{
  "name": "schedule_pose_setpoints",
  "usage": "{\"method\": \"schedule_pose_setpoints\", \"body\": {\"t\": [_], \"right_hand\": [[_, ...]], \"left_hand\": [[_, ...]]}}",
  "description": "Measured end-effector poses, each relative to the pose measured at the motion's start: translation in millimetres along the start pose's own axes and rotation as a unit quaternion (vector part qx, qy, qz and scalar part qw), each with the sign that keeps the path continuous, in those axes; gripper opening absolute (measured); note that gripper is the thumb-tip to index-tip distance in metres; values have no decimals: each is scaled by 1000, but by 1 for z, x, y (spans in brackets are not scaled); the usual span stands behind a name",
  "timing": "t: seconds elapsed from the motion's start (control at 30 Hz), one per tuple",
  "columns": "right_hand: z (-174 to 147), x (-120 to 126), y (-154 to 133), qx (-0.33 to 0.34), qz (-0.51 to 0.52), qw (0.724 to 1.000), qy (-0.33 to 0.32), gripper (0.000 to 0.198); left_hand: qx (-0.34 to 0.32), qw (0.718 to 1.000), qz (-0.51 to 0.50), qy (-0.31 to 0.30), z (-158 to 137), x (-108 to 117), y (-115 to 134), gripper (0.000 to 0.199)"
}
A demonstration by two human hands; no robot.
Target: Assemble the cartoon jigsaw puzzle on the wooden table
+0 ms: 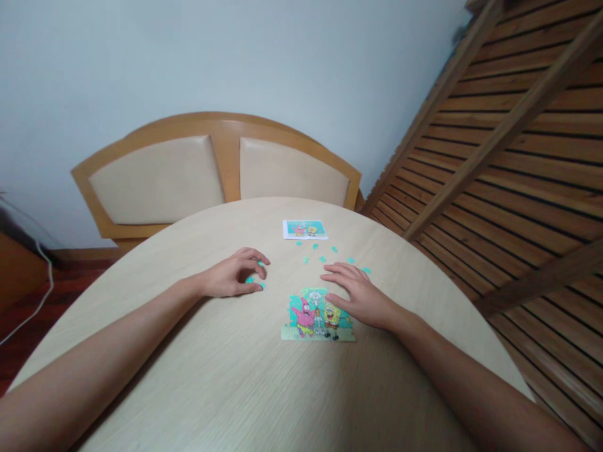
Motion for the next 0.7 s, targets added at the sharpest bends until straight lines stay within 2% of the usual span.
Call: {"method": "schedule_pose_setpoints", "body": {"t": [0.27,0.53,0.7], "right_hand": [[0,-1,1,5,4,1000,3,44],[0,-2,3,6,11,1000,6,43],[0,-2,3,8,13,1000,7,44]], "left_hand": [[-20,1000,-5,-2,4,-4,2,15],[-78,997,-21,-7,11,-12,22,18],[-69,997,-17,7,14,-15,28,19]]}}
Point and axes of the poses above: each hand's wrist, its own z-axis towards the middle knuckle, its own x-axis out of the back of the hand, y = z × x, the point moved 3 cm from there along z, towards the middle knuckle, and after that the axes turned 5 degrees about -x, right-handed, at the moved point
